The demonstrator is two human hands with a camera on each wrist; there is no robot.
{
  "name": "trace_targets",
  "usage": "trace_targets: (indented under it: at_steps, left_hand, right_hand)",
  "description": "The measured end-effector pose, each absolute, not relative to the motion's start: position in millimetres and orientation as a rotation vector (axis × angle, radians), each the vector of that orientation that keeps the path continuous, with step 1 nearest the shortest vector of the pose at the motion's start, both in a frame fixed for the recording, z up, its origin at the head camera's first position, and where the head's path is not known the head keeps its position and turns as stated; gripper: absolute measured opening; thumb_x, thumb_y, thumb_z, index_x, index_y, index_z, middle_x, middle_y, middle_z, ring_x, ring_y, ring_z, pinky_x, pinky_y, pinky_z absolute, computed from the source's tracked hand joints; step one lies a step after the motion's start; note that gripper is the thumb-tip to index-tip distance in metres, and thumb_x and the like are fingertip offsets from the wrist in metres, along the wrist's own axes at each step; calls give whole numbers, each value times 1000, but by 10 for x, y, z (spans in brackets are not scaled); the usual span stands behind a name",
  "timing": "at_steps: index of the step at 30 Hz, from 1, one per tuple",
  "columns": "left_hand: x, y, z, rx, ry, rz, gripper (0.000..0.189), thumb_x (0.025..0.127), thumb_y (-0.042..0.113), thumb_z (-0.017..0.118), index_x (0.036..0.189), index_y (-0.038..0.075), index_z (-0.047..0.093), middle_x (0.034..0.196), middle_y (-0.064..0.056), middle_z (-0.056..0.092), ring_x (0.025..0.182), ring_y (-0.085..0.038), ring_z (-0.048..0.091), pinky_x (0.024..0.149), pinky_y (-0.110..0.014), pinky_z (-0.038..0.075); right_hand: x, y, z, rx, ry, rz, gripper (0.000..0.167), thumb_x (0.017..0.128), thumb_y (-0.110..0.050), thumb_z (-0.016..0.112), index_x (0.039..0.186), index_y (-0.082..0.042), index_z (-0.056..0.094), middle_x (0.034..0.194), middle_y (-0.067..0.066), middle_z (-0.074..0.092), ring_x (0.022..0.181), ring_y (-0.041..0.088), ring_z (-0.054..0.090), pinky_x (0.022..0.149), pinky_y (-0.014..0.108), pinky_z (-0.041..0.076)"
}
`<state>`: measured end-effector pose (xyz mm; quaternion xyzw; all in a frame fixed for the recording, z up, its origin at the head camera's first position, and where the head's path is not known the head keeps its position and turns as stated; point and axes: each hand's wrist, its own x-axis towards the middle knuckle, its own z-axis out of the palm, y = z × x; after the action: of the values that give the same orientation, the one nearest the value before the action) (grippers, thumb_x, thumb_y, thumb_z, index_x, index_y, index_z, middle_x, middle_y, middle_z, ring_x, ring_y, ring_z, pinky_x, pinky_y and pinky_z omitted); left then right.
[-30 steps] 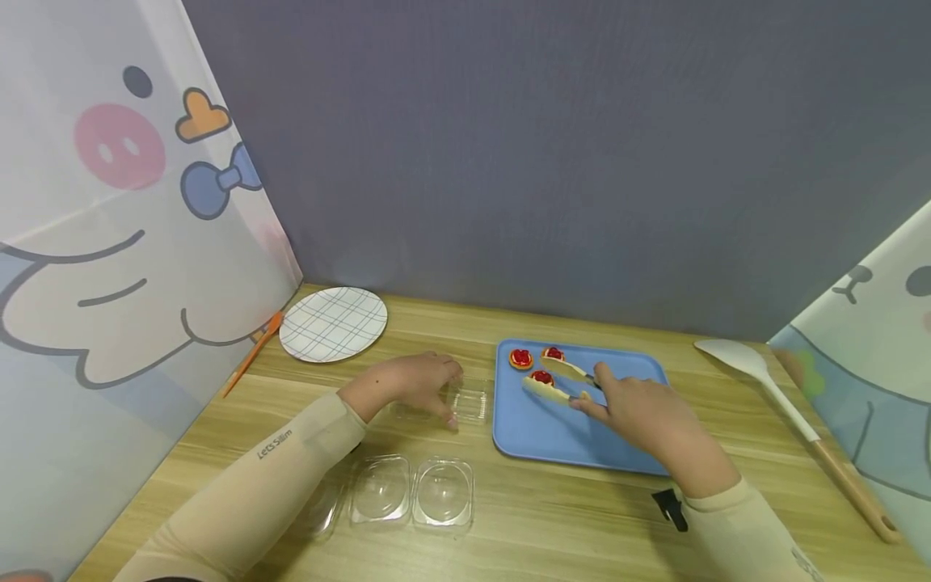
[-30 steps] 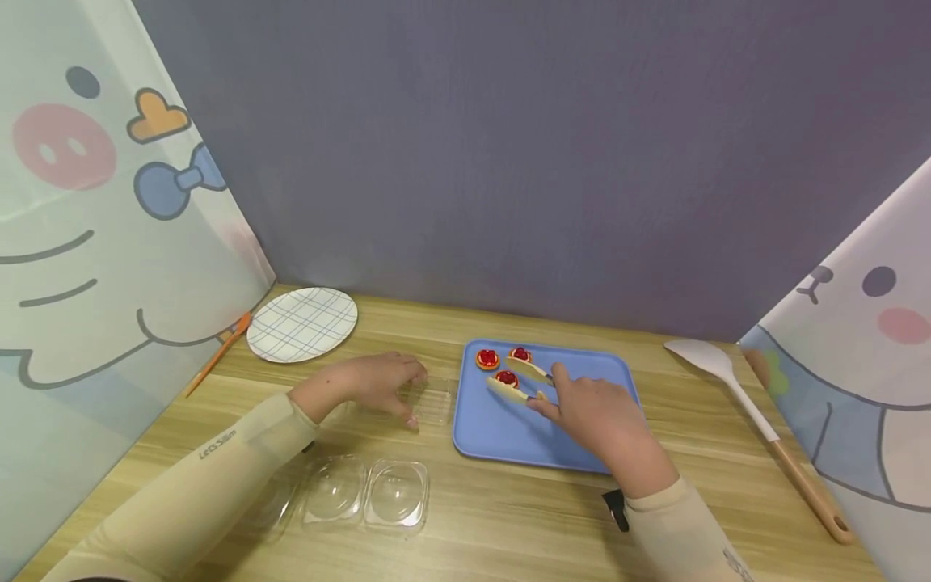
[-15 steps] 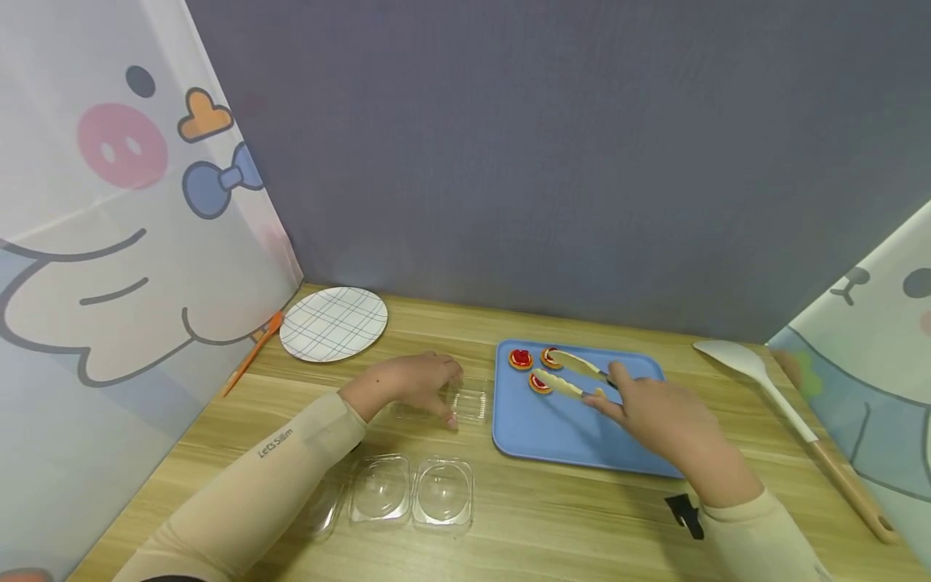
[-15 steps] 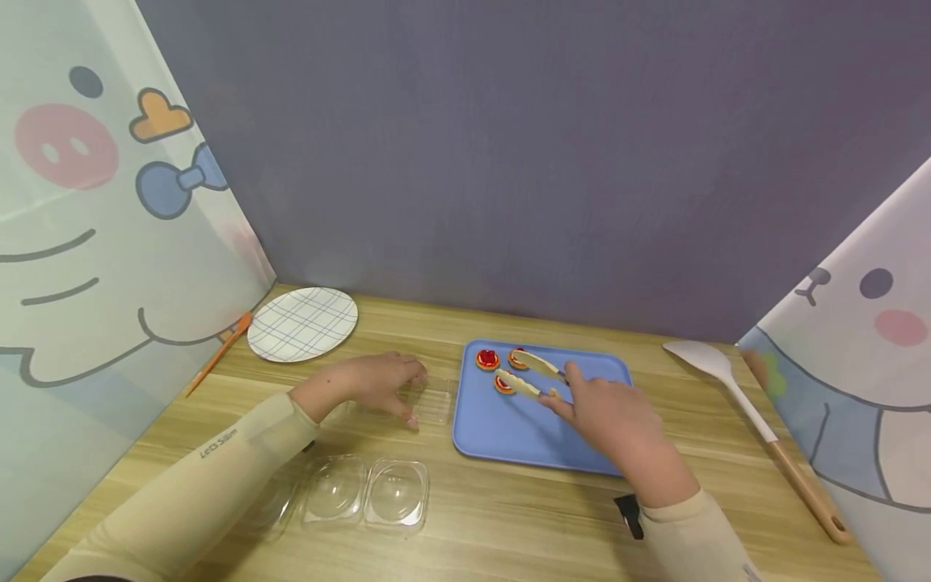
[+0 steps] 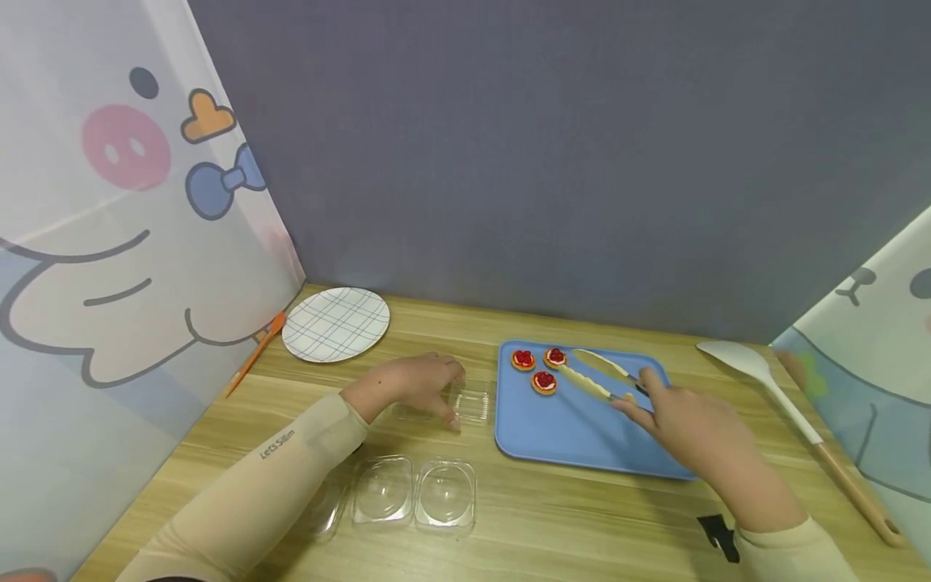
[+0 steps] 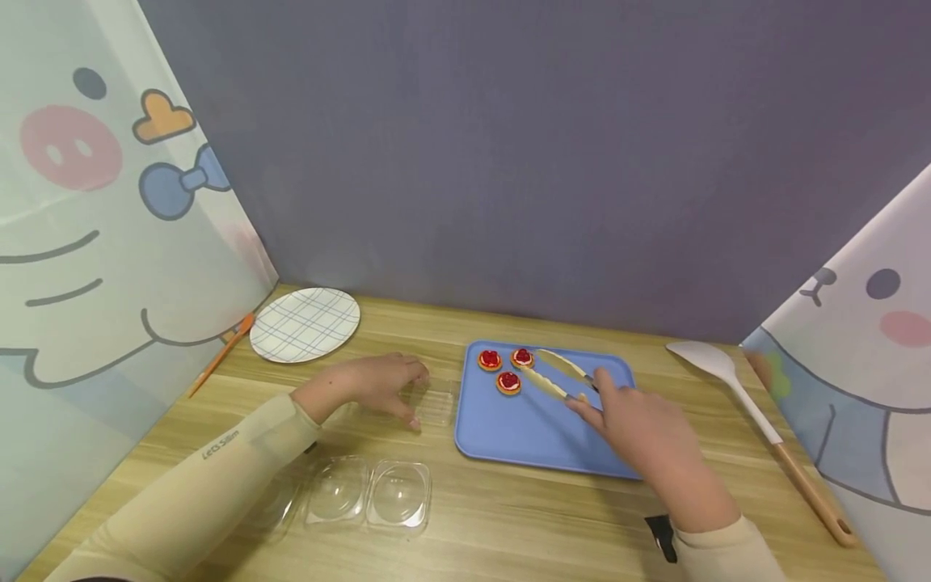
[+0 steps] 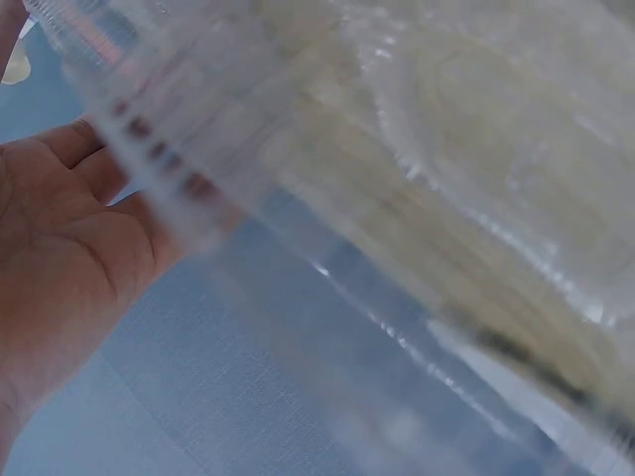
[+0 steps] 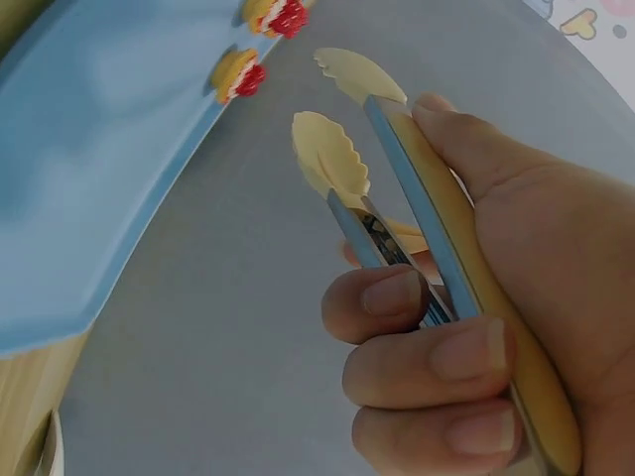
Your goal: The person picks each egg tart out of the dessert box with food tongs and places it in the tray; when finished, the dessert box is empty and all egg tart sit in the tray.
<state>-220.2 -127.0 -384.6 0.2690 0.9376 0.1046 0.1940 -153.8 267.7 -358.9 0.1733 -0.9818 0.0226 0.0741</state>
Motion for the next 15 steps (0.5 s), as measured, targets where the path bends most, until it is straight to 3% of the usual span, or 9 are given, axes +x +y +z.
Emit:
trace_targets:
  at_steps: [9,15]
  left_hand:
    - [-2219,-1247,-3839,771,2631,282,78,85,49,89,143,8,59,146,-6,63,140,-30,55,120,-44,47]
    - [-2227,-1263,-3849,758,2629,283,80,85,50,89,145,7,59,147,-6,63,142,-32,54,120,-45,47]
  right_hand:
    - [-1477,3074,-3584,386,-3025,76,57,109,-61,49,121,-5,45,55,0,45,46,20,43,44,35,31]
    - [-1582,3458,-3619,292,-3141,161,68,113,-59,38,136,5,39,63,5,57,54,24,55,48,43,42]
